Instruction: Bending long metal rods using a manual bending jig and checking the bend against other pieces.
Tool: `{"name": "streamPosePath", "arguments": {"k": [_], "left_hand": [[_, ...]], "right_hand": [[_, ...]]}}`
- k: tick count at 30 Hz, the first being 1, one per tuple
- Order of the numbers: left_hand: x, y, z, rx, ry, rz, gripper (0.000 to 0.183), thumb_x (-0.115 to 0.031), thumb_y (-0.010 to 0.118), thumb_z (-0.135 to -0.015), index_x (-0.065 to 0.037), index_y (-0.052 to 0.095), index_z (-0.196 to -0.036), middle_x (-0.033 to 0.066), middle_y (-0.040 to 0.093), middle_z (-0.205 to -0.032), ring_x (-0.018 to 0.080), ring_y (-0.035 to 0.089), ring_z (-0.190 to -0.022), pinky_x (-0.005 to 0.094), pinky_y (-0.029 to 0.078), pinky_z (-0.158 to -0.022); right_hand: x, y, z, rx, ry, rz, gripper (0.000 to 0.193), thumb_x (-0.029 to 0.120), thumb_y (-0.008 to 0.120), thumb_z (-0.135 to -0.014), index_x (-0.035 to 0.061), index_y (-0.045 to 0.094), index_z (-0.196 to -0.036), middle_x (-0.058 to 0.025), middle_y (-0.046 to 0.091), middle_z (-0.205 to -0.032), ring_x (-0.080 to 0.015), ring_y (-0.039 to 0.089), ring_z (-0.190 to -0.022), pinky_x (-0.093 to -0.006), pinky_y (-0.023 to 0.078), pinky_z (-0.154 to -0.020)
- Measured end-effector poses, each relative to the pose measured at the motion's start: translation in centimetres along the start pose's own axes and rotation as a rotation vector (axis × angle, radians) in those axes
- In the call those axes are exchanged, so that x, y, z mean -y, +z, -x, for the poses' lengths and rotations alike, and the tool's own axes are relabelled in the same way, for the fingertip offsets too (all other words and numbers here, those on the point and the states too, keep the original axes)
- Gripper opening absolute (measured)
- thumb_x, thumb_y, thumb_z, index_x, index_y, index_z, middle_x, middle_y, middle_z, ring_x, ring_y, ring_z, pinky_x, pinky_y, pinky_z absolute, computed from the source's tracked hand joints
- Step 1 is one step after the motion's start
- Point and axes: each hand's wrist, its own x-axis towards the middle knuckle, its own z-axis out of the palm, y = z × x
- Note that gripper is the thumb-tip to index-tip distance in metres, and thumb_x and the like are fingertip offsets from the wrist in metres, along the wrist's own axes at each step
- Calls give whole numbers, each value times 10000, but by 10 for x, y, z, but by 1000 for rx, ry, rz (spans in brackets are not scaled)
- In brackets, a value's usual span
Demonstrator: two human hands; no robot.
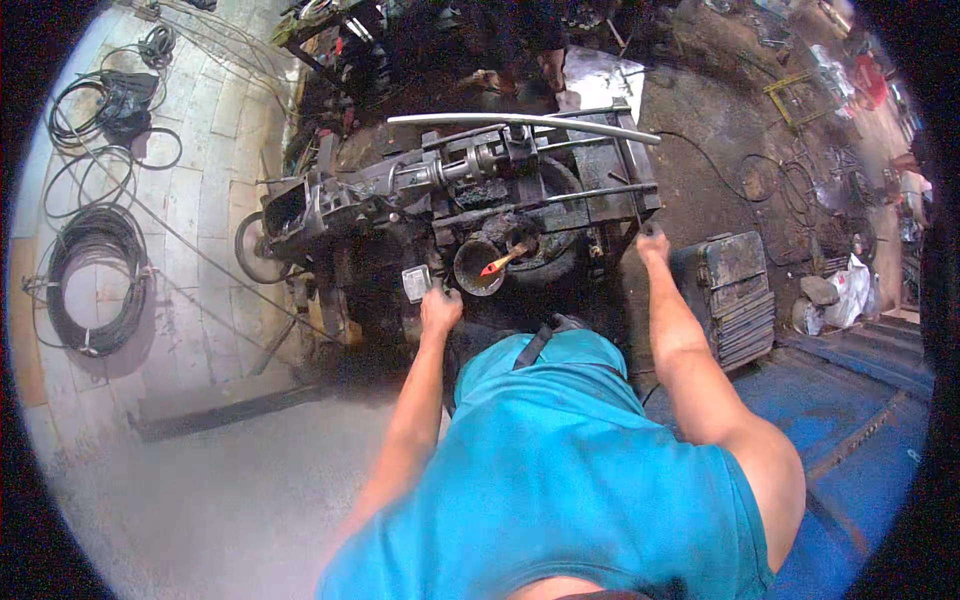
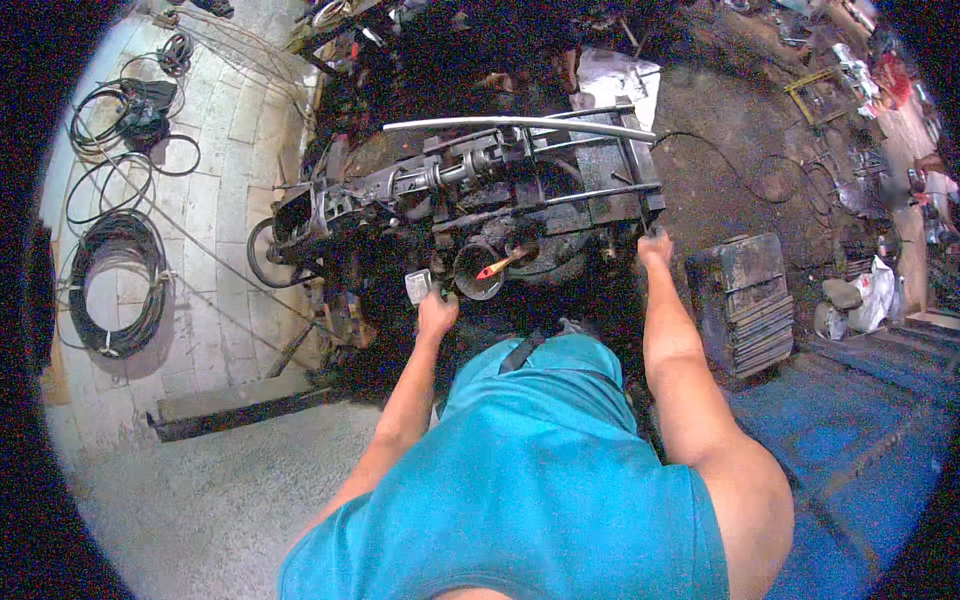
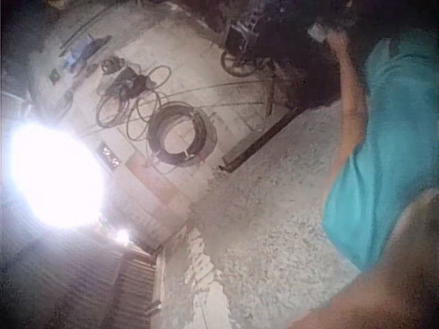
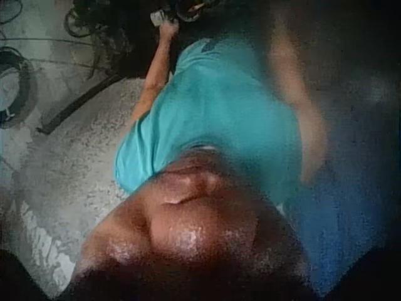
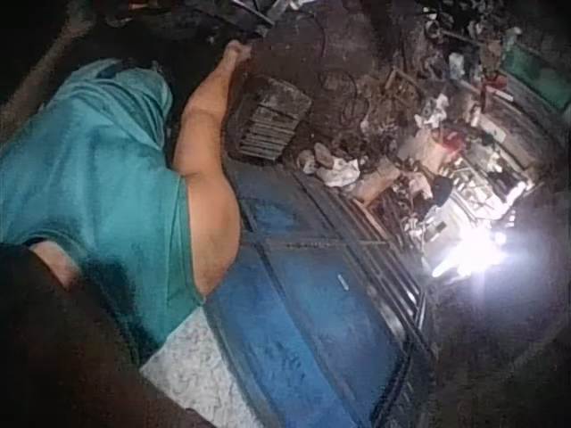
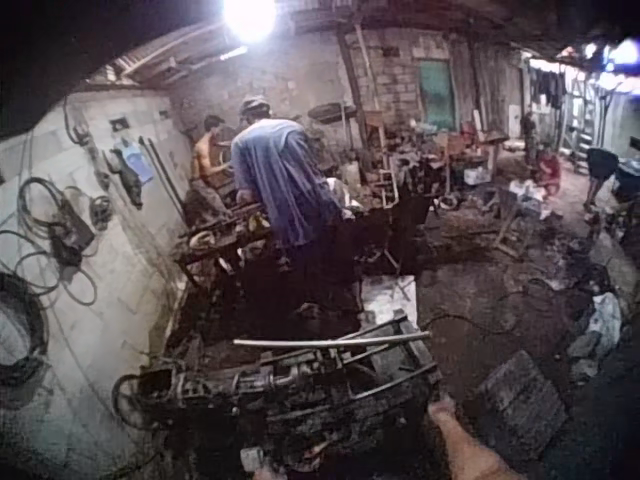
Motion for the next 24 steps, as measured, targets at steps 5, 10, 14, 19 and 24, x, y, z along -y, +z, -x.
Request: {"name": "streamPosePath", "arguments": {"k": [5, 10, 14, 19, 24], "left_hand": [[30, 13, -8, -23, 98, 1, 391, -274, 551, -853, 61, 548, -1056, 310, 614, -892, 460, 602, -863, 512, 486, -746], [33, 6, -12, 36, 108, 16, 421, -289, 542, -865, 61, 541, -1098, 313, 612, -909, 456, 596, -896, 510, 477, -786], [34, 3, -14, 113, 62, 22, 444, -302, 540, -865, 62, 536, -1119, 314, 611, -936, 456, 583, -939, 507, 461, -828], [43, 15, -16, 77, -29, 172, 390, -289, 621, -813, 47, 581, -1006, 320, 605, -917, 446, 584, -946, 494, 457, -792], [25, 15, 2, -82, -59, 248, 413, -309, 656, -786, 45, 597, -991, 278, 626, -898, 434, 587, -944, 483, 452, -774]], "right_hand": [[18, -23, 20, -100, -105, -148, 350, 222, 569, -743, 74, 641, -1053, -219, 642, -1024, -389, 582, -1028, -435, 456, -876], [65, -63, 23, -425, -132, -323, 302, 220, 606, -778, 28, 646, -1008, -209, 657, -973, -364, 611, -971, -417, 466, -853], [163, -123, 41, -661, -602, -253, 356, 154, 660, -757, 6, 597, -1075, -218, 614, -1064, -348, 592, -994, -420, 450, -882], [257, -147, 37, -126, -987, 49, 391, 168, 674, -714, 78, 607, -1088, -182, 627, -1076, -350, 597, -1006, -413, 466, -877], [260, -119, 5, -2, -714, 466, 331, 216, 561, -691, 109, 676, -982, -195, 662, -936, -369, 627, -926, -456, 490, -833]]}}
